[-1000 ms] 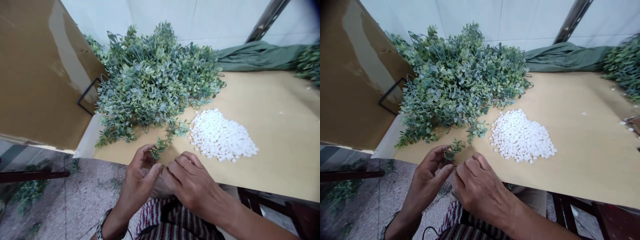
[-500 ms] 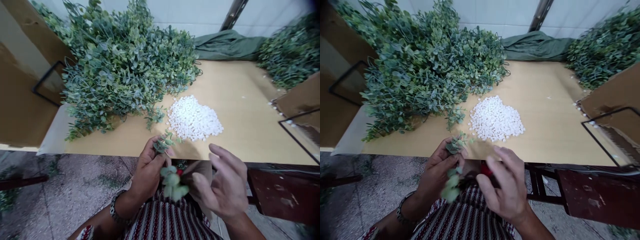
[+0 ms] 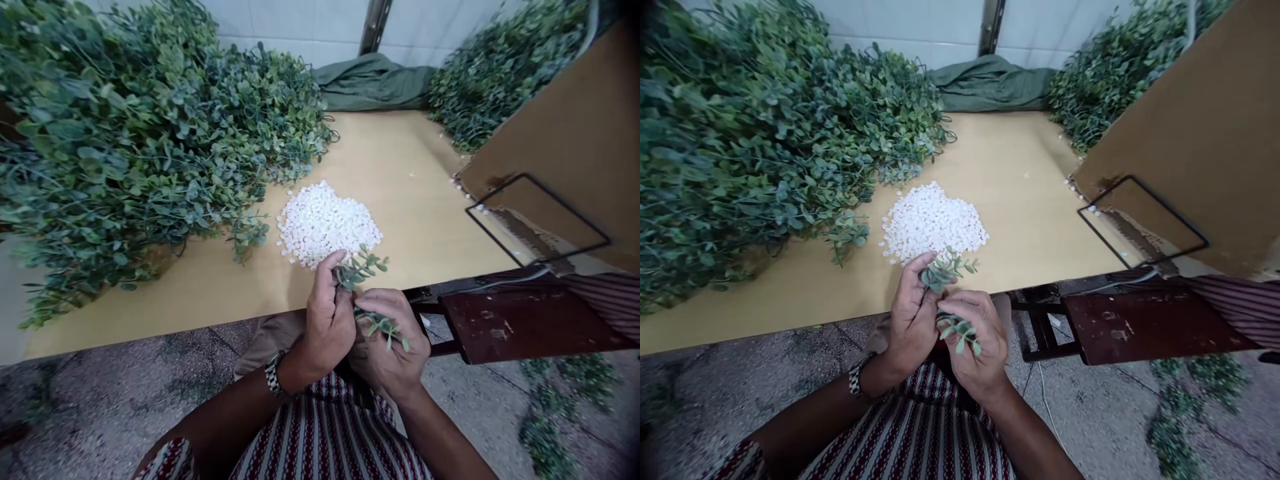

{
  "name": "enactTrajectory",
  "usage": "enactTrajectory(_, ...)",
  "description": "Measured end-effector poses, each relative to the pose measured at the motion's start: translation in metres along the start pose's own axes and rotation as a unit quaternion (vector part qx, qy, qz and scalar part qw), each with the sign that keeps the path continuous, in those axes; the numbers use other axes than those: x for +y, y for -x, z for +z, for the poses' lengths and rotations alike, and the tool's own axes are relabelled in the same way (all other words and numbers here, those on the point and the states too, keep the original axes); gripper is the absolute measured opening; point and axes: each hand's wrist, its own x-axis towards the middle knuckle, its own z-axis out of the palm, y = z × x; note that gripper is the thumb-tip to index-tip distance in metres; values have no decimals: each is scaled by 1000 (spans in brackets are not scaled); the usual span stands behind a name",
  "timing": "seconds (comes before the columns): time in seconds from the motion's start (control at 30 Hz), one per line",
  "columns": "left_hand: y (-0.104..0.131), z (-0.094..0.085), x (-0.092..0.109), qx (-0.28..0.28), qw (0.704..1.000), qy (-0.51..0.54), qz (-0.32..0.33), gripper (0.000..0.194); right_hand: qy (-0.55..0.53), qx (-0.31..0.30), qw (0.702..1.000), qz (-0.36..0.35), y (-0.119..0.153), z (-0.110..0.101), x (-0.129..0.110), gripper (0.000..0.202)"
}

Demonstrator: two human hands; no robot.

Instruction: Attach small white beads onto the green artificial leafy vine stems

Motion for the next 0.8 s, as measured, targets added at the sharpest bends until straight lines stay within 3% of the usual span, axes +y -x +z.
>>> enactTrajectory(0.13, 1, 1, 7, -101, 974, 166, -118, 36, 3, -9, 999, 46, -6, -15, 4, 17)
enactTrajectory(0.27, 1, -1, 15, -86, 955, 203, -200, 46, 20, -78, 994, 73, -14, -28, 2, 7)
enactTrajectory(0.37, 3, 3, 20, -62, 945, 221, -231, 41, 24, -123, 989, 81, -19, -32, -1, 6)
enactTrajectory(0.57, 9, 7, 23, -36, 939, 245, -238, 29, 38, -195, 974, 105, -23, -31, -4, 15)
enactTrajectory(0.67, 10, 3, 21, -56, 948, 209, -231, 31, 55, -246, 963, 99, -25, -31, -5, 23)
enactTrajectory(0.8, 9, -2, 17, -100, 969, 121, -192, 21, 104, -265, 956, 69, -28, -31, -8, 35)
